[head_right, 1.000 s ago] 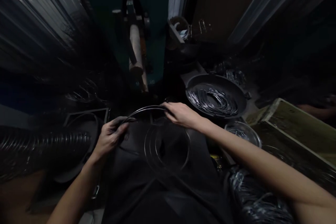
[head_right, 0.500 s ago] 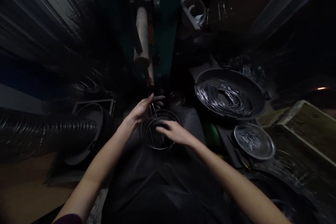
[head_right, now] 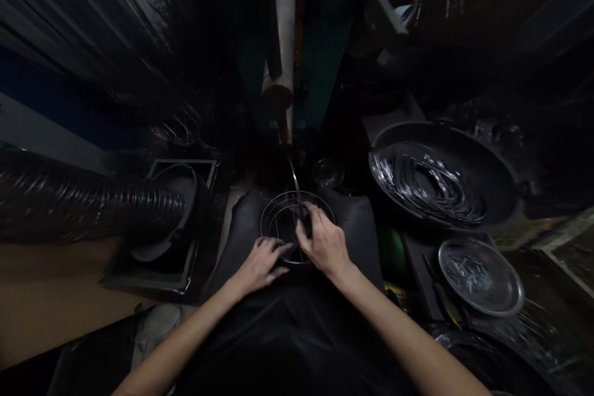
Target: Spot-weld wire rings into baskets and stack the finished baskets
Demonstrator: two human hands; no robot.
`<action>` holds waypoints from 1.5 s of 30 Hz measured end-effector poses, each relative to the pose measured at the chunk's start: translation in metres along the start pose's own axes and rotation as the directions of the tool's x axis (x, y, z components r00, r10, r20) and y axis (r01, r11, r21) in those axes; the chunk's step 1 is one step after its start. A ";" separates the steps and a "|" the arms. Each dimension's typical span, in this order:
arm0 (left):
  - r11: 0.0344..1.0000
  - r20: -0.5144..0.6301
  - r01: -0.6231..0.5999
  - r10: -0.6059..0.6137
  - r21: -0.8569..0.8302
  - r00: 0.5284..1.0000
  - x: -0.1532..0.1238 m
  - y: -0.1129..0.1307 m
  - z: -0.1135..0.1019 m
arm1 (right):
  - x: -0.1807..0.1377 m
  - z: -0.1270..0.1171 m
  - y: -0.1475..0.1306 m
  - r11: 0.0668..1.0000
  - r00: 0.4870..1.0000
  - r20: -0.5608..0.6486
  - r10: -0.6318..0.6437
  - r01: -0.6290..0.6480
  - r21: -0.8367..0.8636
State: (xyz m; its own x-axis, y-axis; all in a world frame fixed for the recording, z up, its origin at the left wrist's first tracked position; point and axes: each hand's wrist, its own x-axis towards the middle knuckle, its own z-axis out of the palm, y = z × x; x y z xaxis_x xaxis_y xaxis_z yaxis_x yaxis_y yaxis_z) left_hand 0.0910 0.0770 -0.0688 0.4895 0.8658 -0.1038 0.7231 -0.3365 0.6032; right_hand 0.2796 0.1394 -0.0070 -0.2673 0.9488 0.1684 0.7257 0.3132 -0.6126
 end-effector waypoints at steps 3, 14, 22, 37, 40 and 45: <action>0.959 0.101 -0.054 0.027 0.277 0.995 -0.007 -0.003 0.024 | 0.002 0.004 -0.012 0.989 1.000 0.006 -0.002 0.003 -0.151; 0.980 0.035 -0.185 0.183 0.068 0.982 0.024 -0.024 -0.019 | 0.035 -0.032 0.018 0.834 0.935 0.196 0.296 -0.352 0.424; 0.963 -0.019 -0.175 0.183 0.206 0.983 0.017 -0.011 -0.005 | 0.048 -0.001 0.027 0.853 0.963 0.158 0.221 -0.269 0.447; 0.923 -0.127 -0.080 0.137 0.377 0.982 0.010 -0.002 0.026 | 0.047 -0.016 0.038 0.792 0.899 0.147 0.414 -0.435 0.430; 0.924 -0.135 -0.080 0.140 0.374 0.981 0.008 -0.006 0.031 | 0.035 -0.011 0.043 0.577 0.844 0.405 0.352 -0.536 0.616; 0.927 -0.028 -0.064 0.080 0.370 0.996 0.012 -0.004 0.018 | 0.029 -0.001 0.035 0.535 0.738 0.659 0.146 -0.619 0.575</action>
State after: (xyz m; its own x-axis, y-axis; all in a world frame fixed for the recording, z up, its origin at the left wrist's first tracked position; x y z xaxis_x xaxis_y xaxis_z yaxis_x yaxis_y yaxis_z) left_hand 0.1028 0.0823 -0.0871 0.5320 0.8461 -0.0334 0.8193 -0.5044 0.2727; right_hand 0.2976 0.1781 -0.0222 -0.5092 0.7182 -0.4741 0.1892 -0.4440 -0.8758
